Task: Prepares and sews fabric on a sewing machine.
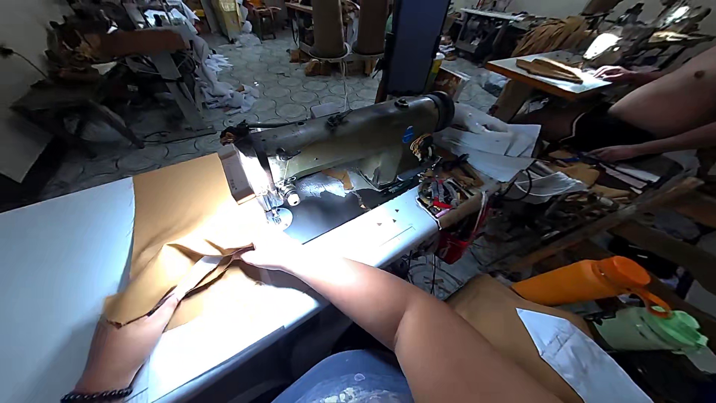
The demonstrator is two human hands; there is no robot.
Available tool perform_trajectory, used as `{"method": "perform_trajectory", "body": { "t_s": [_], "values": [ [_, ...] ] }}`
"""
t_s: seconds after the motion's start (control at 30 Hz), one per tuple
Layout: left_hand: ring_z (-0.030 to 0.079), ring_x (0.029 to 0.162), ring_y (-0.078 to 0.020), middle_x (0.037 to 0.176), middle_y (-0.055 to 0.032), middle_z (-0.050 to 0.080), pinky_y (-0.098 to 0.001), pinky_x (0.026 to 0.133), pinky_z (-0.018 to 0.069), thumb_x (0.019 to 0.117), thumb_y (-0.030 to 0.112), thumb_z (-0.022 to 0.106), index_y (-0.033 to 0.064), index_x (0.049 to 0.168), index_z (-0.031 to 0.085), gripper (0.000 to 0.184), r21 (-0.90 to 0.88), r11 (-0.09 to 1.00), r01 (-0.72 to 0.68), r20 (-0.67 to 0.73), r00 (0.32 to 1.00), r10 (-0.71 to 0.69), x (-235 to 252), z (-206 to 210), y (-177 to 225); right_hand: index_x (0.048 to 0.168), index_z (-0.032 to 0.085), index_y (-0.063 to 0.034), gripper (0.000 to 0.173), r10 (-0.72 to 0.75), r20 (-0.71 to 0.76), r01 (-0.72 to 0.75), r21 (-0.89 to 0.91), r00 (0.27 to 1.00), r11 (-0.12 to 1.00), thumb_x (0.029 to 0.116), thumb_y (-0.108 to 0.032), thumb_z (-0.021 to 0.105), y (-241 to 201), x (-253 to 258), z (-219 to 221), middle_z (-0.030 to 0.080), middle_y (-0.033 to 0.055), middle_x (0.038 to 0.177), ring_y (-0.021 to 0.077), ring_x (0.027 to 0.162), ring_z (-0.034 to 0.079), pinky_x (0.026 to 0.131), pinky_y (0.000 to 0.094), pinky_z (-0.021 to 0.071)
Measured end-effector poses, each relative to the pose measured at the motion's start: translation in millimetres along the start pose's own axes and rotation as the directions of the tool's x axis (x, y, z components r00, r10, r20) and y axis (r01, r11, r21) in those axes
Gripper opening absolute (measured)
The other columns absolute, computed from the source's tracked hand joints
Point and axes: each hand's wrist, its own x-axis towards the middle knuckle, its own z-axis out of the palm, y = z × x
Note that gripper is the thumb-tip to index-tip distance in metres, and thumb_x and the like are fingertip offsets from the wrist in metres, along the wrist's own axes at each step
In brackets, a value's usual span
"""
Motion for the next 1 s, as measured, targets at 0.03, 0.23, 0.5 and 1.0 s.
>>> {"method": "perform_trajectory", "body": {
  "t_s": [0.03, 0.23, 0.5, 1.0],
  "values": [
    [0.065, 0.121, -0.0285, 0.126, -0.0279, 0.066, -0.0403, 0.107, 0.0495, 0.0913, 0.023, 0.074, -0.0121, 0.130, 0.058, 0.055, 0.042, 0.999, -0.021, -0.044, 0.999, 0.023, -4.0, -4.3, 1.9, 0.118, 0.070, 0.0060, 0.034, -0.023, -0.026, 0.023, 0.003, 0.999, 1.000, 0.0992, -0.021, 0.063, -6.1, -3.8, -1.1, 0.070, 0.0249, 0.116, 0.0361, 0.116, 0.065, 0.101, 0.0532, 0.0486],
    [0.066, 0.118, -0.0262, 0.123, -0.0303, 0.066, -0.0390, 0.106, 0.0506, 0.0909, 0.014, 0.074, -0.0161, 0.127, 0.057, 0.050, -0.038, 0.998, 0.041, 0.011, 0.999, -0.041, -40.5, -13.2, -16.2, 0.119, 0.070, 0.0027, 0.037, 0.116, 0.106, -0.122, 0.054, 0.988, 0.991, 0.1002, -0.028, 0.064, -13.5, -37.4, 18.3, 0.069, 0.0241, 0.119, 0.0367, 0.118, 0.063, 0.102, 0.0554, 0.0473],
    [0.068, 0.108, -0.0189, 0.116, -0.0155, 0.071, -0.0440, 0.099, 0.0553, 0.0789, 0.006, 0.086, -0.0012, 0.123, 0.066, 0.049, -0.071, 0.995, 0.073, 0.128, 0.990, -0.063, -32.4, -1.8, 2.3, 0.112, 0.073, 0.0002, 0.032, 0.029, -0.066, -0.022, 0.097, 0.997, 0.995, 0.0885, -0.021, 0.079, 12.6, -22.6, 14.5, 0.073, 0.0172, 0.106, 0.0259, 0.101, 0.070, 0.094, 0.0485, 0.0542],
    [0.068, 0.110, -0.0094, 0.113, -0.0167, 0.072, -0.0245, 0.102, 0.0512, 0.0920, 0.014, 0.074, -0.0065, 0.119, 0.066, 0.035, -0.052, 0.996, -0.069, -0.153, 0.986, 0.060, -21.2, 2.9, 1.8, 0.111, 0.072, 0.0019, 0.032, -0.143, -0.318, 0.183, 0.100, 0.937, 0.978, 0.0848, -0.015, 0.079, 20.7, -19.3, 17.8, 0.073, 0.0136, 0.106, 0.0113, 0.100, 0.070, 0.093, 0.0309, 0.0556]
  ]
}}
